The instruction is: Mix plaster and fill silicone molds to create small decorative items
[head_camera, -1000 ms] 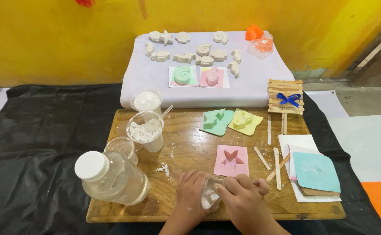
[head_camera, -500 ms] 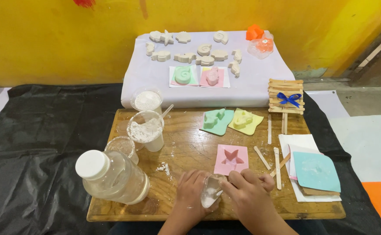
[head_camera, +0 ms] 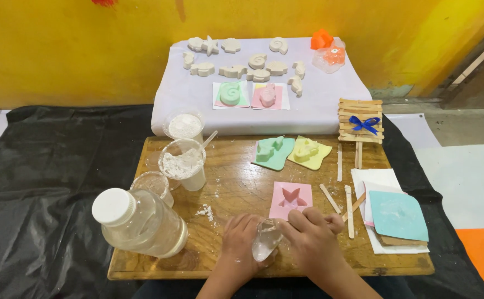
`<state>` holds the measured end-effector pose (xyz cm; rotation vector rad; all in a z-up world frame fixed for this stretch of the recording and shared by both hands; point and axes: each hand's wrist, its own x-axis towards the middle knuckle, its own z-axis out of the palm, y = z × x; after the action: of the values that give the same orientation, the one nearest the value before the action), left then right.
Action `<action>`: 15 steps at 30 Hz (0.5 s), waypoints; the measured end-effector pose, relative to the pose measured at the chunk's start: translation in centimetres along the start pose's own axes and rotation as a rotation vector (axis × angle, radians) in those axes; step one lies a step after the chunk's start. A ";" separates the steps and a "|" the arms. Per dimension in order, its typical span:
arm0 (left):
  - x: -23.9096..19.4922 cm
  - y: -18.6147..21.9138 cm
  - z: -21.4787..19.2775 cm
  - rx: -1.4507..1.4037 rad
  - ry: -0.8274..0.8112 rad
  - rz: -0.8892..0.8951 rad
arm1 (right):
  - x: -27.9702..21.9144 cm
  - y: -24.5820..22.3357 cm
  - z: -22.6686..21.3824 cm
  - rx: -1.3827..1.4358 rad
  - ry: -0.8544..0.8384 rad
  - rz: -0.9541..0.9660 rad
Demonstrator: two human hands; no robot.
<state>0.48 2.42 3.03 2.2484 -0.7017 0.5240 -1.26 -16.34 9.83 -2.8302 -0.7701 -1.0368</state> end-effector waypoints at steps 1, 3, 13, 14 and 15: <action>0.0 0.0 0.1 0.001 0.020 -0.003 | 0.4 -0.2 0.2 0.036 0.040 -0.036; 0.2 0.1 -0.2 0.004 0.039 -0.004 | 0.5 -0.1 0.6 0.072 0.082 -0.070; -0.2 0.0 -0.2 -0.023 -0.020 -0.051 | -0.6 -0.2 -1.1 -0.072 -0.066 -0.085; -0.3 0.0 -0.2 -0.019 -0.037 -0.061 | -0.9 -0.2 -1.2 -0.053 -0.113 -0.065; -0.3 0.1 -0.2 -0.019 -0.038 -0.061 | -0.9 -0.6 -1.0 -0.053 -0.112 -0.063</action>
<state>0.21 2.59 3.07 2.2597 -0.6529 0.4443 -2.74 -16.47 9.97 -2.9491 -0.8594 -0.9256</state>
